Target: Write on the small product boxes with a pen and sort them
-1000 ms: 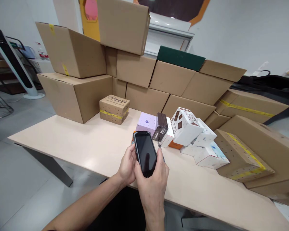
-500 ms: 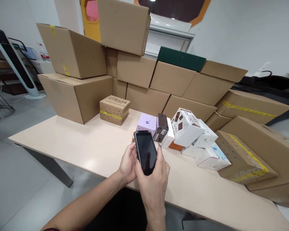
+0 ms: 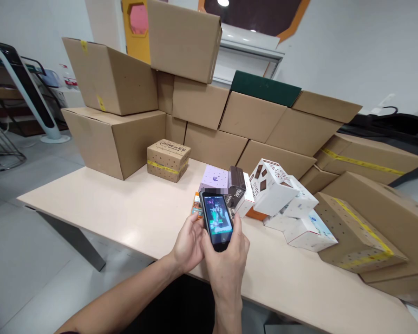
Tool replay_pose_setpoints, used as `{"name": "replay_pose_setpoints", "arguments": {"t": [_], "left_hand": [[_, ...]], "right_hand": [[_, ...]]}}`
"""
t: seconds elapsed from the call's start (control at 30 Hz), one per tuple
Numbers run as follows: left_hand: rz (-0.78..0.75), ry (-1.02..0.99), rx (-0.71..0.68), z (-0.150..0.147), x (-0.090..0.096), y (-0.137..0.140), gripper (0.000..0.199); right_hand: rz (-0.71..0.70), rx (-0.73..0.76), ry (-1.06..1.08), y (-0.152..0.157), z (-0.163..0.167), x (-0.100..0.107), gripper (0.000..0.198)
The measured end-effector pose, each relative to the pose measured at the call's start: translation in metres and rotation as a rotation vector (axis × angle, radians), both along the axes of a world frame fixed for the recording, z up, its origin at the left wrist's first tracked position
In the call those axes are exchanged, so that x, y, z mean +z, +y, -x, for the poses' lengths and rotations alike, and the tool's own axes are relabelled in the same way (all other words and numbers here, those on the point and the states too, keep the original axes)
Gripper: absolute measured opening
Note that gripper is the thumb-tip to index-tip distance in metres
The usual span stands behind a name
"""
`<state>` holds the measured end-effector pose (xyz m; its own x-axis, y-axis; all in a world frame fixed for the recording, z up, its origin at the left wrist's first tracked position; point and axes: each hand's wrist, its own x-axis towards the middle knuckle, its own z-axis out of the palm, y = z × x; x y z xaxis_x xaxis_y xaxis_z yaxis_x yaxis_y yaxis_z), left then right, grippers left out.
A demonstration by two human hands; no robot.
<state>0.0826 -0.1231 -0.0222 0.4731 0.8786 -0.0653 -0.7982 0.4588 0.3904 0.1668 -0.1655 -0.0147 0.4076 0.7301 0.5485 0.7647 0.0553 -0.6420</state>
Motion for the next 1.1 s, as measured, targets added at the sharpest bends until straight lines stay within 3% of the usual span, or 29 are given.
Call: {"name": "replay_pose_setpoints", "arguments": {"t": [0.17, 0.33, 0.47, 0.67, 0.87, 1.0, 1.1], "left_hand": [[-0.119, 0.204, -0.013, 0.014, -0.013, -0.011, 0.045], [-0.41, 0.621, 0.285, 0.042, -0.014, 0.003, 0.021], [-0.612, 1.024, 0.402, 0.063, -0.007, 0.029, 0.039], [-0.876, 1.45, 0.382, 0.083, 0.002, 0.049, 0.041], [-1.023, 1.759, 0.306, 0.067, 0.004, 0.05, 0.074], [-1.056, 1.896, 0.296, 0.052, 0.0, 0.053, 0.061], [-1.046, 1.84, 0.334, 0.054, 0.007, 0.051, 0.051]], "right_hand": [[0.001, -0.057, -0.01, -0.002, -0.017, -0.001, 0.091], [0.114, -0.267, -0.001, -0.015, -0.057, -0.007, 0.097], [0.327, -0.422, 0.008, -0.033, -0.103, -0.018, 0.102], [0.472, -0.534, -0.117, -0.053, -0.16, -0.045, 0.105], [0.574, -0.599, -0.215, -0.049, -0.176, -0.058, 0.104], [0.576, -0.596, -0.204, -0.044, -0.17, -0.06, 0.101], [0.566, -0.589, -0.187, -0.042, -0.165, -0.063, 0.097]]}}
